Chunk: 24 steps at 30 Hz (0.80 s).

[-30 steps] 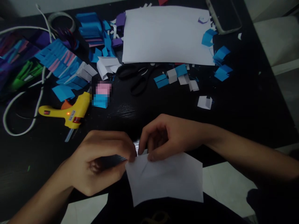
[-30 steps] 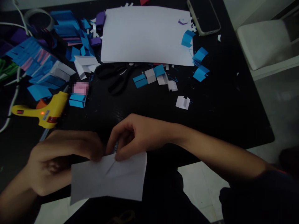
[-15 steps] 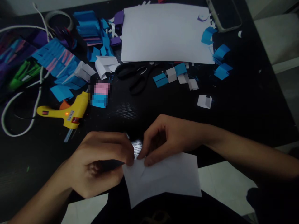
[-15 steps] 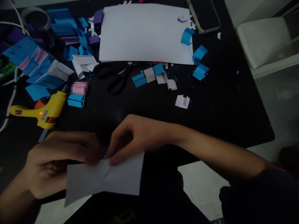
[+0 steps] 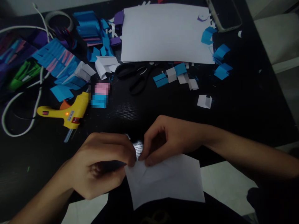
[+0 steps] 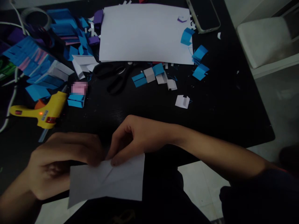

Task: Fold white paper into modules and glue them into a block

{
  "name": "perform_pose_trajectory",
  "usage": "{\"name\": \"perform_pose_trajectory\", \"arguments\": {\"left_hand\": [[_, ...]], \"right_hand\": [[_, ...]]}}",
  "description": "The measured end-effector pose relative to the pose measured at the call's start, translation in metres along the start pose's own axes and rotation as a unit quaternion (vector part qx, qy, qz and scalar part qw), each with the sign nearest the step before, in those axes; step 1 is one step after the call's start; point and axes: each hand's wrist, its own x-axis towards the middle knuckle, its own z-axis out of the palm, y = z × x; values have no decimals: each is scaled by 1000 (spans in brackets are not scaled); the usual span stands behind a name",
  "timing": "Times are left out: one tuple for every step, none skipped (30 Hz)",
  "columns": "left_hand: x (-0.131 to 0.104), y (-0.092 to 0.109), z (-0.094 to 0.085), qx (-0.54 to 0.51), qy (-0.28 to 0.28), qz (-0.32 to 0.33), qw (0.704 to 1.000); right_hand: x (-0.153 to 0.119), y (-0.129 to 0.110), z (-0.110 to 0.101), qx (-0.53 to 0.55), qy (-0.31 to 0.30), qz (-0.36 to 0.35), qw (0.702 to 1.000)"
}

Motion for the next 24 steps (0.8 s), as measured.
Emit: {"name": "perform_pose_trajectory", "arguments": {"left_hand": [[0,0,0,0,-3,1,1000],[0,0,0,2,-6,-1,1000],[0,0,0,2,-12,-3,1000],[0,0,0,0,-20,-7,1000],[0,0,0,-4,-30,-11,999],[1,0,1,-9,-42,-19,999],[2,1,1,-14,-53,-26,998],[3,1,2,-20,-62,-34,997],[4,2,2,-28,-68,-41,996],[5,2,3,-35,-69,-50,996],[5,3,3,-44,-68,-56,995],[6,4,4,-54,-66,-61,994],[6,4,4,-64,-65,-67,994],[6,4,4,-74,-64,-72,993],[5,5,4,-82,-64,-77,992],[5,5,4,-89,-65,-80,991],[4,4,4,-93,-64,-81,990],[4,4,4,-95,-64,-82,990],[3,3,4,-94,-65,-82,990],[3,3,4,-92,-67,-83,990],[3,2,5,-89,-68,-84,990],[3,2,6,-88,-70,-83,990],[4,1,6,-88,-72,-83,990],[4,1,7,-88,-73,-83,990]], "right_hand": [[0,0,0,-2,1,1,1000],[0,0,0,-4,2,1,1000],[0,0,0,-6,3,1,1000],[0,0,0,-9,5,1,1000],[1,0,0,-13,5,1,1000],[1,0,0,-17,5,1,1000],[1,0,0,-22,4,2,1000],[1,0,0,-27,3,4,1000],[1,0,0,-30,2,6,1000],[1,0,0,-32,0,8,999],[1,1,0,-31,-1,8,999],[1,1,0,-27,-2,9,1000],[1,1,0,-21,-4,11,1000],[2,1,1,-14,-6,15,1000],[2,1,1,-7,-9,21,1000],[2,0,1,-3,-11,27,1000],[2,0,1,-2,-14,34,999],[2,0,1,-2,-18,40,999],[3,0,0,-3,-22,44,999],[3,0,0,-6,-27,48,998],[3,0,0,-10,-33,53,998],[4,0,0,-15,-40,59,997],[4,1,-1,-22,-46,62,997],[5,1,-1,-30,-49,64,996]]}}
